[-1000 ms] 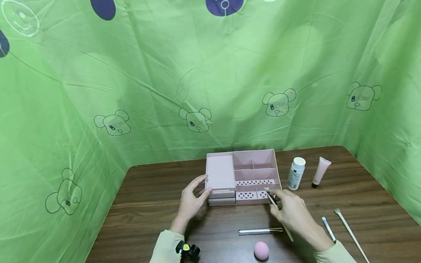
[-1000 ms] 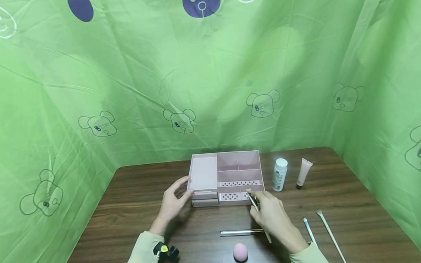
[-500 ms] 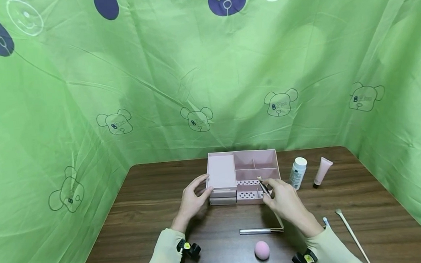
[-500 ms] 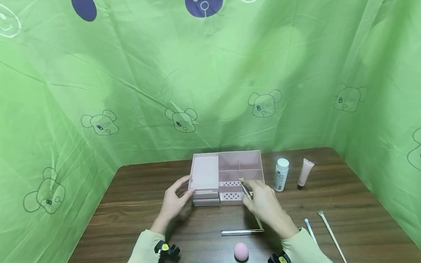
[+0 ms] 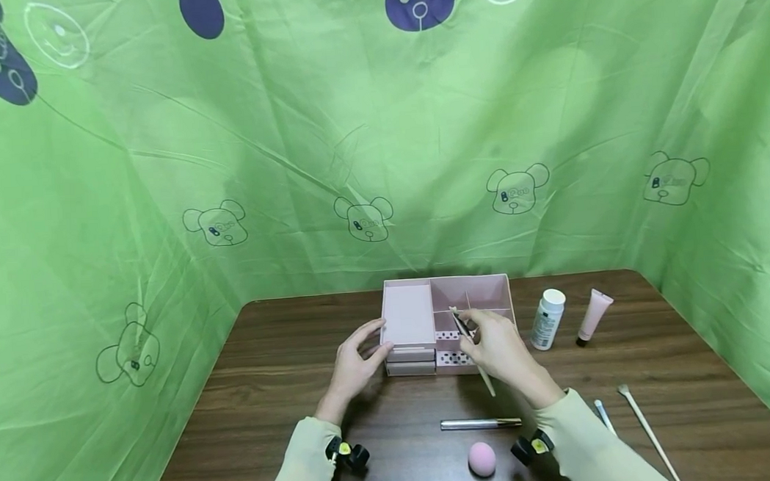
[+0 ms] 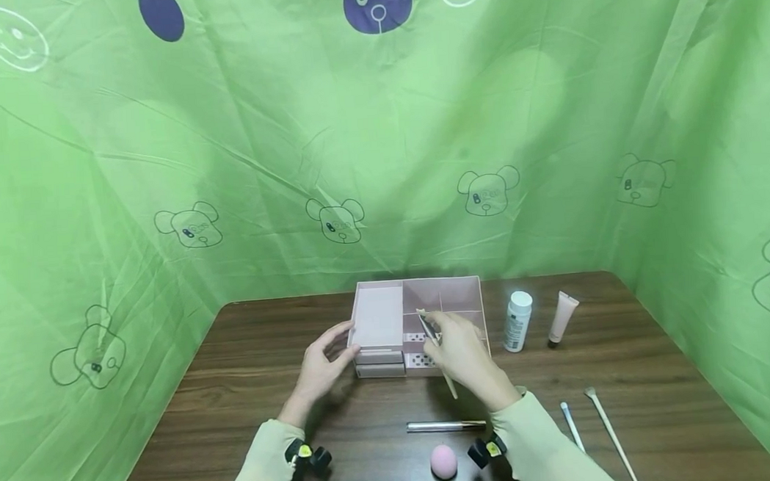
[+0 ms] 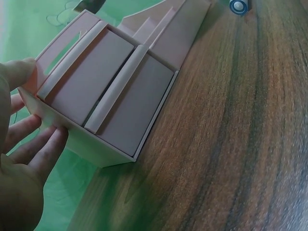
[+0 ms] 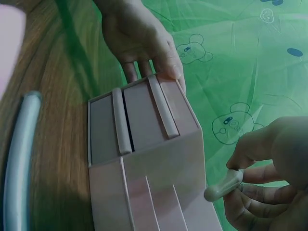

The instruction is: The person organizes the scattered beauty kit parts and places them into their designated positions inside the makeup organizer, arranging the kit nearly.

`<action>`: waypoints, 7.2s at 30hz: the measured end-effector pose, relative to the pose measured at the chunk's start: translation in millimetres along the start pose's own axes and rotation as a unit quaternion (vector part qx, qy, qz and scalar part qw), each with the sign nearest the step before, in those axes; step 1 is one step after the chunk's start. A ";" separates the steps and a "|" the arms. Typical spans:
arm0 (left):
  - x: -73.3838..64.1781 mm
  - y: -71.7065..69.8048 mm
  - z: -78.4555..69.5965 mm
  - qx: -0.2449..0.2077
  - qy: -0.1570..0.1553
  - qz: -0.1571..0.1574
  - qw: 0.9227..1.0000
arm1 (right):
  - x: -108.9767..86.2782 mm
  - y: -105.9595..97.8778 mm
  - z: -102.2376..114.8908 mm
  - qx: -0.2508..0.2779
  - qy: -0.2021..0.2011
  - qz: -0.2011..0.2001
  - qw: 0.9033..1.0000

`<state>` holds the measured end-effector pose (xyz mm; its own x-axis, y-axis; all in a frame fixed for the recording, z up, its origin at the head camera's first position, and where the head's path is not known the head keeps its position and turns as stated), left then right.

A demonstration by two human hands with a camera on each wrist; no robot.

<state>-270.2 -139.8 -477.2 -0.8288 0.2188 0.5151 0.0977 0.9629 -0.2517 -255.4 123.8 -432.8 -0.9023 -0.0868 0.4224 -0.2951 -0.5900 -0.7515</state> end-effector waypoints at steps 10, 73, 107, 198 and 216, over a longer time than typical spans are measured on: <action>-2.6 2.2 39.6 0.018 0.012 -0.017 1.000 | 18.8 14.0 15.6 0.017 0.027 0.023 0.999; 2.5 -2.8 -3.2 0.004 -0.005 0.009 1.000 | 107.9 91.6 59.9 0.078 0.168 0.134 0.974; -0.8 -0.2 36.4 -0.012 -0.001 -0.027 1.000 | 102.2 77.8 62.8 0.077 0.159 0.137 0.975; 1.7 -1.6 9.3 -0.030 -0.016 0.000 0.999 | -41.5 -52.7 -83.2 -0.028 0.051 0.057 0.997; 1.7 -3.5 9.2 -0.025 -0.010 -0.002 1.000 | -72.2 -50.7 -106.3 -0.077 0.075 0.071 0.992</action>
<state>-277.0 -144.3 -483.1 -0.8404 0.2112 0.4990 0.1201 0.9706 -0.2086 -208.7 245.3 -479.0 -0.9714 -0.0336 0.2352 -0.1955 -0.4495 -0.8716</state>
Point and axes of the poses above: each hand's wrist, its own x-axis towards the middle knuckle, its own y-axis out of the palm, z = x × y, the point moved 3 cm from there along x, towards the middle knuckle, and after that the axes turned 7 degrees about y, right-handed, at the moved point
